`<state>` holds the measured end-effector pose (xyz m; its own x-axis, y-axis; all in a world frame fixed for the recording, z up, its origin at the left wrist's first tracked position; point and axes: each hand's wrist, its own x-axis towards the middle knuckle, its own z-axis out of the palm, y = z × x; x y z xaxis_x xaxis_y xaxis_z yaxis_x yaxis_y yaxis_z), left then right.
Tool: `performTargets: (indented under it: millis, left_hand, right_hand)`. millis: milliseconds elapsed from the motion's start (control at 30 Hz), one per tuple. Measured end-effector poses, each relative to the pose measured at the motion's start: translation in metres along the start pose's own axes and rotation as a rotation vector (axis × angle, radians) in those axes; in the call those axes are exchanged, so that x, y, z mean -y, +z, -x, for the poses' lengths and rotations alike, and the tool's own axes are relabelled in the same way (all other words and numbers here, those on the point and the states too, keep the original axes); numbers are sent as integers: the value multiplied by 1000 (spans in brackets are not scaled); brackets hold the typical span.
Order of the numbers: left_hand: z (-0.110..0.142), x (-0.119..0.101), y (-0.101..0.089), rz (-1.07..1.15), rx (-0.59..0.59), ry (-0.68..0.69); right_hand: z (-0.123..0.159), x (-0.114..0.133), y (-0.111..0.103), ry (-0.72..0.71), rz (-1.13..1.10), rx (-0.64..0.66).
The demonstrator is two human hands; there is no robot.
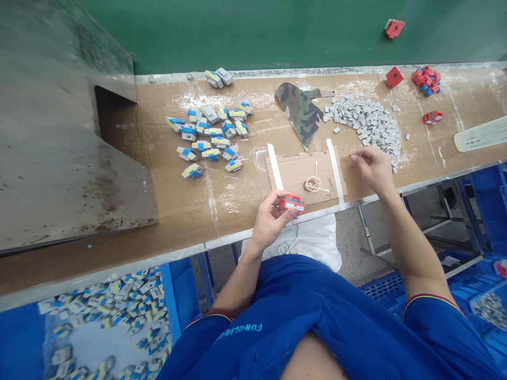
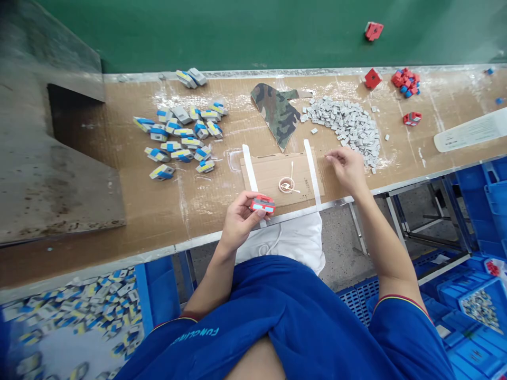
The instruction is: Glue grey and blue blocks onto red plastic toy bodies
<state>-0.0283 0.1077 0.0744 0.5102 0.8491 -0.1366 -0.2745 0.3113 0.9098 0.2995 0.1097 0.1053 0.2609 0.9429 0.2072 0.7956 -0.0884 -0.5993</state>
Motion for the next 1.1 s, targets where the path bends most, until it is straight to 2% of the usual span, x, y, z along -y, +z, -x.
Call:
performTargets:
  millis: [100, 200, 300, 467, 700, 800, 900, 1000, 1100]
  left_hand:
    - [1, 0, 0, -8, 6, -9]
    - [2, 0, 0, -10, 17, -16]
    - [2, 0, 0, -22, 20, -23]
    - [2, 1, 0, -38, 17, -6]
    - [3, 5, -1, -46, 26, 11]
    - [3, 7, -1, -26, 45, 43]
    - [3, 7, -1, -10, 91, 76]
    - [2, 5, -3, -51, 104, 83]
    - [2, 4, -5, -90, 108, 105]
  right_hand:
    - [23, 10, 1, -41, -35, 80]
    - [33, 15, -1, -110, 32, 120]
    - [36, 14, -5, -155, 100, 138]
    - [35, 11, -5, -103, 105, 185]
    - [33, 15, -2, -142, 164, 168]
    - [44, 33, -7, -126, 103, 97]
    - [66, 66, -8, -94, -91, 68]
    - [90, 102, 0, -88, -274, 114]
    - [103, 125, 13, -94, -361, 107]
